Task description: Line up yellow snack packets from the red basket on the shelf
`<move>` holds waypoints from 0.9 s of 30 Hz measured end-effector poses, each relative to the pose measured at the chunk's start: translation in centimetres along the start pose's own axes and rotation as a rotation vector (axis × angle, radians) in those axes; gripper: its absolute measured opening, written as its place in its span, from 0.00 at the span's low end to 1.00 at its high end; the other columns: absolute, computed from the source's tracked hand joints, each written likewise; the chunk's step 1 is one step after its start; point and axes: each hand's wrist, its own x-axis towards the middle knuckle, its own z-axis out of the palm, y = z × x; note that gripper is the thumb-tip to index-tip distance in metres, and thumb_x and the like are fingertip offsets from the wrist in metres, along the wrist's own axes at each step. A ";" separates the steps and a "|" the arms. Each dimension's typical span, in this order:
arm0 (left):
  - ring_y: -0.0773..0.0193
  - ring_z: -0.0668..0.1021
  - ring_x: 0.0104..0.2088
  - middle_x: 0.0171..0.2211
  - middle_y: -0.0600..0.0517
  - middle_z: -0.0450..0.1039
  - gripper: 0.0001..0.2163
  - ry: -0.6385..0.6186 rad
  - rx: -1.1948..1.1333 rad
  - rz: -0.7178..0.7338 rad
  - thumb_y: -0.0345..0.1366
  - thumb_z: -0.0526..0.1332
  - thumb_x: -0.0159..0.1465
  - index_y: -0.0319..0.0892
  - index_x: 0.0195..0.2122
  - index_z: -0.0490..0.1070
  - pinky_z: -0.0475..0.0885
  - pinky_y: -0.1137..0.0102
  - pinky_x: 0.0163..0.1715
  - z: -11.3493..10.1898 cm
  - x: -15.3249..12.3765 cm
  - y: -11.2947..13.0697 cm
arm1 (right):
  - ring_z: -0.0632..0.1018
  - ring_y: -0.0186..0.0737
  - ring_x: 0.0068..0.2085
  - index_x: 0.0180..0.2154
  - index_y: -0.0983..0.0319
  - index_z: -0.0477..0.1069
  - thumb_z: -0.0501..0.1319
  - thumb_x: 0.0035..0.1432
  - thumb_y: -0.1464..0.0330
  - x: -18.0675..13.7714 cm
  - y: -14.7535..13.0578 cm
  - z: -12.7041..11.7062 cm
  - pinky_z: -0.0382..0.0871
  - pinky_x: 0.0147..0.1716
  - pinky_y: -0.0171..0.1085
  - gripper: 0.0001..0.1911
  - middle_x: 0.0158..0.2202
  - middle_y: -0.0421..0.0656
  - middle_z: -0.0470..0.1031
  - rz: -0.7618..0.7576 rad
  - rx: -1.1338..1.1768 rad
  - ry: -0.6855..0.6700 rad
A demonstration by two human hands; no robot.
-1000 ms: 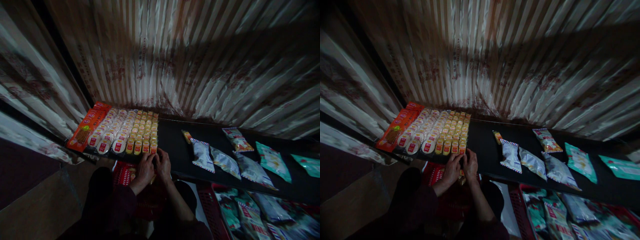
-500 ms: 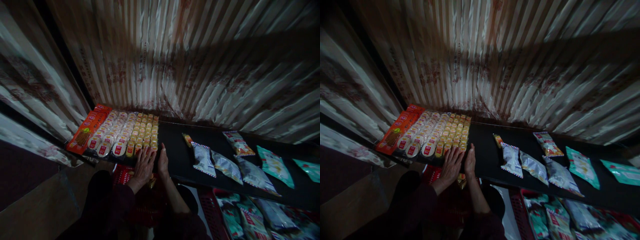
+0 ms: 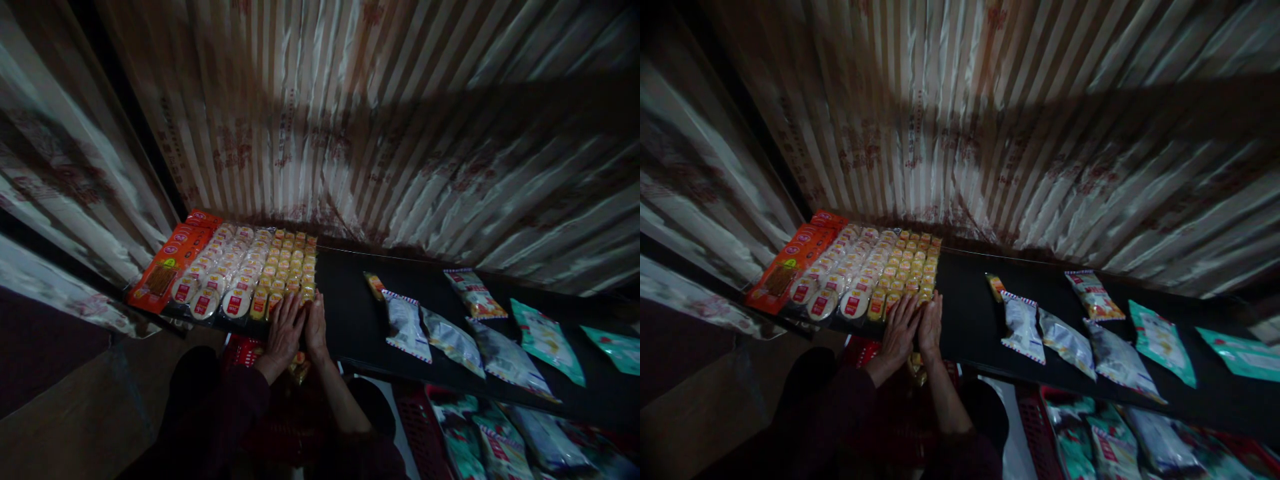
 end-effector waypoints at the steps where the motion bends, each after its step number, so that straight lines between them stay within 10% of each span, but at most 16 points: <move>1: 0.56 0.52 0.66 0.64 0.49 0.56 0.21 0.018 0.014 -0.004 0.34 0.53 0.65 0.44 0.61 0.59 0.55 0.58 0.62 0.1 0.0 0.0 | 0.47 0.39 0.68 0.64 0.63 0.50 0.37 0.61 0.46 0.0 0.0 0.0 0.40 0.66 0.44 0.39 0.68 0.46 0.46 -0.006 -0.003 -0.005; 27: 0.50 0.53 0.66 0.63 0.42 0.57 0.23 0.002 -0.268 -0.001 0.24 0.49 0.61 0.36 0.58 0.62 0.59 0.51 0.60 -2.3 -1.7 1.0 | 0.63 0.45 0.62 0.58 0.69 0.61 0.42 0.58 0.45 -1.9 0.7 -1.8 0.55 0.61 0.43 0.40 0.61 0.53 0.63 0.085 0.093 0.196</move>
